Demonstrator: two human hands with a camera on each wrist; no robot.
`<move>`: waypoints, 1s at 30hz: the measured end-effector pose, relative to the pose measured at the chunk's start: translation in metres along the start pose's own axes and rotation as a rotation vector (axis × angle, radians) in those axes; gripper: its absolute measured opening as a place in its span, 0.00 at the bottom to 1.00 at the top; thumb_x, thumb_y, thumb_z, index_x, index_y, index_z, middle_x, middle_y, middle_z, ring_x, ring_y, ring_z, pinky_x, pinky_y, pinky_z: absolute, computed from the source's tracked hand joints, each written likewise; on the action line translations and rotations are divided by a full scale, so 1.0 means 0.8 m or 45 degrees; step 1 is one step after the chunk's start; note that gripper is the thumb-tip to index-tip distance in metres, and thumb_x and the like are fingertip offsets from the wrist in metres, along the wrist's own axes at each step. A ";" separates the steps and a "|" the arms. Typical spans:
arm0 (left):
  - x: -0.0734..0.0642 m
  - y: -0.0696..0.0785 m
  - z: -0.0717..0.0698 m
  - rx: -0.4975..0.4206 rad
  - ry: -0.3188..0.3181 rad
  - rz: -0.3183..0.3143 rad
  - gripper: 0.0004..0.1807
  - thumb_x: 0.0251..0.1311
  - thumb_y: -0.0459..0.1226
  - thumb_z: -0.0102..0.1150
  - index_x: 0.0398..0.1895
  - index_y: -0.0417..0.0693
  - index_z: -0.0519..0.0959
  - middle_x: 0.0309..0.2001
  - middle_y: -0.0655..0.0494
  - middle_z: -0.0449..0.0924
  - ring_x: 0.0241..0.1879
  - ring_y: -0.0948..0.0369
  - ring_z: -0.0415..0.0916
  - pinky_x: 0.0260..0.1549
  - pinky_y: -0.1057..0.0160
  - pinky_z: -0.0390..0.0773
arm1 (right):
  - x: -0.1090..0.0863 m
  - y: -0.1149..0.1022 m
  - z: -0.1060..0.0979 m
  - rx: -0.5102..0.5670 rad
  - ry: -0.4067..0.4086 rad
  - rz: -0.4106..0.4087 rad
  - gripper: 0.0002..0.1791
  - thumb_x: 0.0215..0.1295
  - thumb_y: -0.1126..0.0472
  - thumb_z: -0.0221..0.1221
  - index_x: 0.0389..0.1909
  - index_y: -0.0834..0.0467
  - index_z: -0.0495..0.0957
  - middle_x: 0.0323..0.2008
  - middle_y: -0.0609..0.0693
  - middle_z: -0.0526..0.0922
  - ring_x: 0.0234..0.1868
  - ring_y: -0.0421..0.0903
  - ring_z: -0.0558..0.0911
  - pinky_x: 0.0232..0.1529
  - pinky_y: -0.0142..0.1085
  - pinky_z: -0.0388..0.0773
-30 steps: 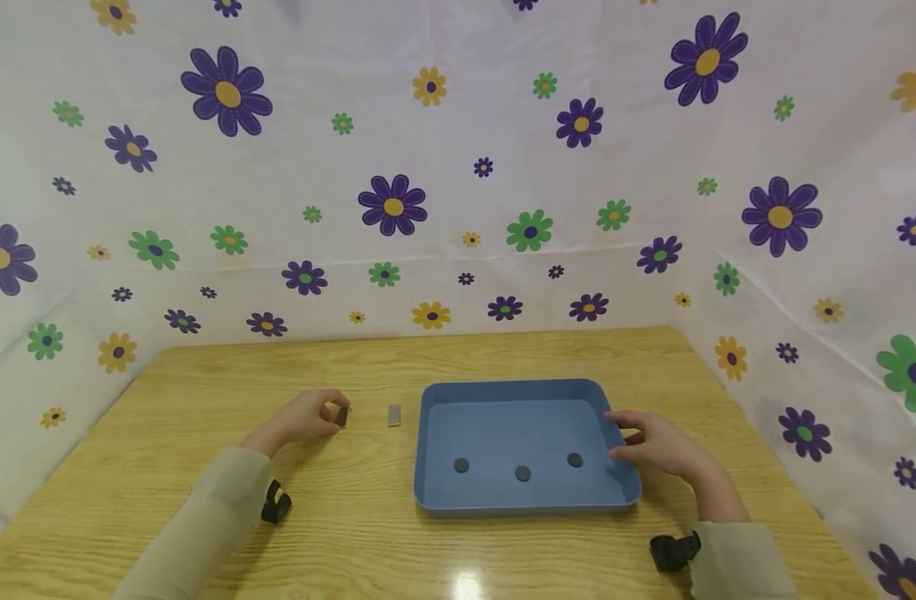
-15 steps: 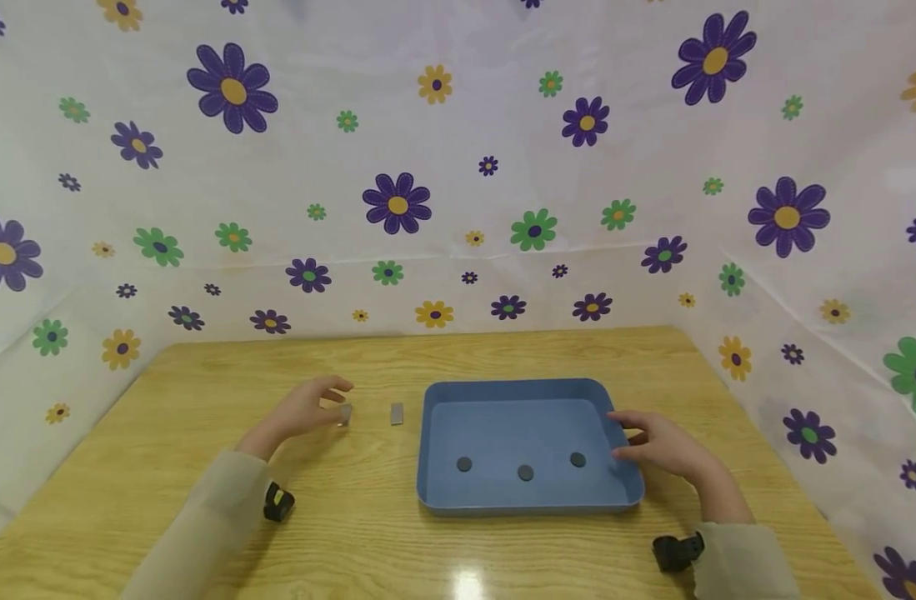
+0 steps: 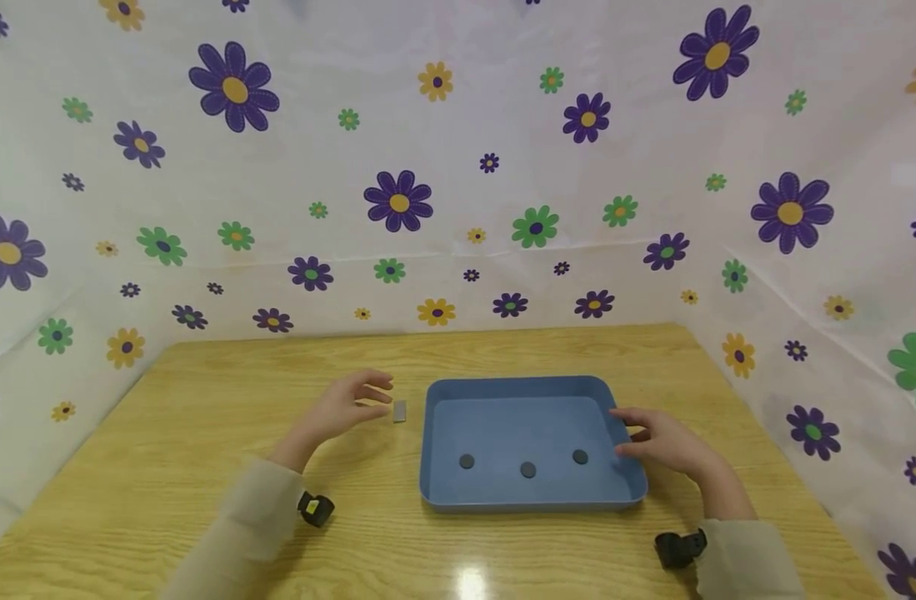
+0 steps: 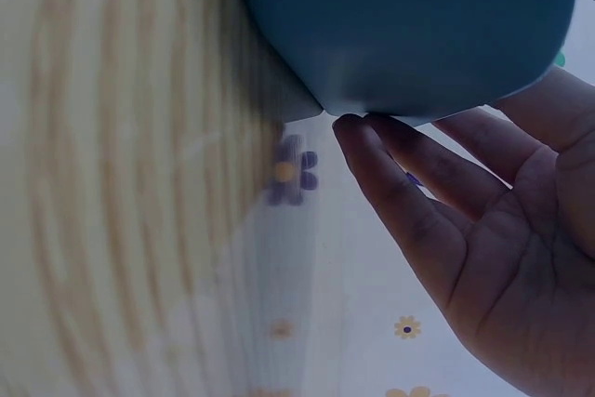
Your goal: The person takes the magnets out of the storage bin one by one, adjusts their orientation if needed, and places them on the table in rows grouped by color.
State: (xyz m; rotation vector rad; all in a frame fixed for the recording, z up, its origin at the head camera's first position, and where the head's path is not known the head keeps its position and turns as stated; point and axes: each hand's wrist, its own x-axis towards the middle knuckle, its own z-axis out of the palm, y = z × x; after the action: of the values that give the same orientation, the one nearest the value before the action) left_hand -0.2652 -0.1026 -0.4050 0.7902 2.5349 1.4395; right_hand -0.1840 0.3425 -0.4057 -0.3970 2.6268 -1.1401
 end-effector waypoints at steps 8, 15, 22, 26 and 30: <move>0.012 0.022 0.040 -0.114 -0.092 0.039 0.23 0.53 0.31 0.59 0.54 0.37 0.68 0.49 0.41 0.70 0.44 0.54 0.73 0.39 0.63 0.75 | -0.001 0.000 0.001 0.008 0.008 0.008 0.35 0.57 0.58 0.59 0.60 0.71 0.58 0.57 0.73 0.59 0.51 0.67 0.68 0.41 0.46 0.74; 0.024 0.035 0.072 -0.074 -0.194 0.114 0.24 0.51 0.29 0.60 0.53 0.37 0.69 0.48 0.41 0.72 0.43 0.55 0.74 0.37 0.66 0.74 | -0.001 -0.001 0.002 0.003 0.006 0.022 0.35 0.57 0.57 0.59 0.61 0.70 0.58 0.57 0.73 0.58 0.50 0.67 0.68 0.41 0.47 0.73; 0.032 0.040 0.091 0.043 -0.252 0.110 0.23 0.51 0.28 0.60 0.52 0.35 0.69 0.47 0.43 0.72 0.42 0.57 0.75 0.35 0.70 0.74 | 0.000 -0.003 0.001 -0.005 0.000 0.002 0.35 0.57 0.59 0.59 0.60 0.71 0.57 0.57 0.73 0.58 0.50 0.67 0.68 0.41 0.48 0.73; 0.032 0.041 0.098 0.155 -0.281 0.104 0.22 0.52 0.29 0.59 0.52 0.36 0.70 0.47 0.45 0.72 0.40 0.60 0.75 0.35 0.71 0.74 | 0.000 -0.004 0.001 -0.007 -0.001 -0.003 0.35 0.57 0.59 0.59 0.60 0.72 0.57 0.57 0.73 0.58 0.50 0.68 0.68 0.41 0.48 0.73; 0.033 0.042 0.101 0.230 -0.305 0.087 0.22 0.51 0.29 0.60 0.51 0.38 0.70 0.46 0.47 0.73 0.39 0.62 0.75 0.33 0.72 0.73 | 0.000 -0.003 0.001 -0.009 0.000 0.000 0.35 0.56 0.58 0.59 0.60 0.71 0.58 0.57 0.73 0.58 0.50 0.68 0.67 0.42 0.48 0.73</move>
State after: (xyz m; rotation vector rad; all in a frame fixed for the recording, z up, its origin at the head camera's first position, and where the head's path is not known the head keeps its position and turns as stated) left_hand -0.2470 -0.0136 -0.4167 1.0187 2.4969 1.0689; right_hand -0.1831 0.3404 -0.4041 -0.3988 2.6315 -1.1307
